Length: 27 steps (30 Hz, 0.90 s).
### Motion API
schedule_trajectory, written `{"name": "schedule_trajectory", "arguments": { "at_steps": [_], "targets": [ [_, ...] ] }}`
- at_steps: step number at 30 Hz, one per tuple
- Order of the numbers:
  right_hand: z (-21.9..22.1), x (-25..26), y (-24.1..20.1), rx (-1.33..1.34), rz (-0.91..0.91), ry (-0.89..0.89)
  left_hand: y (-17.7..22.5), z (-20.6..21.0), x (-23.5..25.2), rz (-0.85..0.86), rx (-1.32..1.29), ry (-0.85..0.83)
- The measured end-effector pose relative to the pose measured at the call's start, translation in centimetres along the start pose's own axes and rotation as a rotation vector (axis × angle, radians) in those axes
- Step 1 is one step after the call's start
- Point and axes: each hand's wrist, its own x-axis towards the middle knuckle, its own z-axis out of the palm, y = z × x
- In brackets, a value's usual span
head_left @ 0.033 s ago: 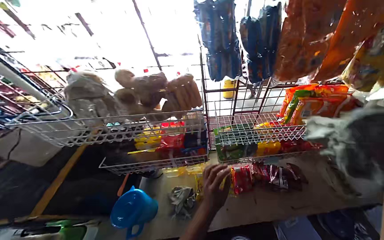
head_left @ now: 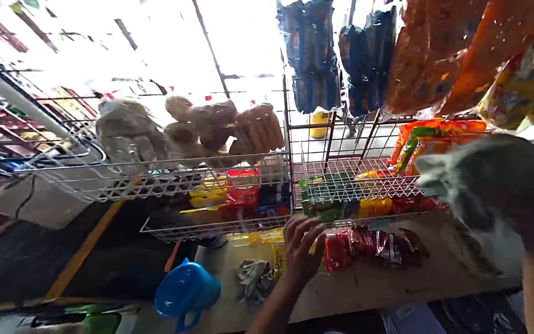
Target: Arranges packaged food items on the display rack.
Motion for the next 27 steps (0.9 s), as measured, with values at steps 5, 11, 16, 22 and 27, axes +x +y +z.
{"name": "schedule_trajectory", "arguments": {
  "at_steps": [5,11,16,22,27],
  "targets": [
    [14.2,11.2,-2.4,-0.398,-0.500,-0.485,-1.0,2.5,7.6,0.020,0.082,-0.088],
    [25.7,14.6,2.2,-0.786,-0.709,-1.015,-2.0,4.3,6.4,0.022,0.032,-0.093],
    [25.7,15.3,4.0,-0.743,-0.804,-0.959,-2.5,4.8,6.0,0.074,0.048,-0.034],
    [22.8,15.2,6.7,-0.879,-0.679,-0.963,-2.7,5.2,5.7,0.083,0.066,-0.003],
    [22.6,15.0,3.8,-1.106,-0.387,-1.093,-2.9,5.0,5.8,0.102,0.080,-0.024]
  ]
}}
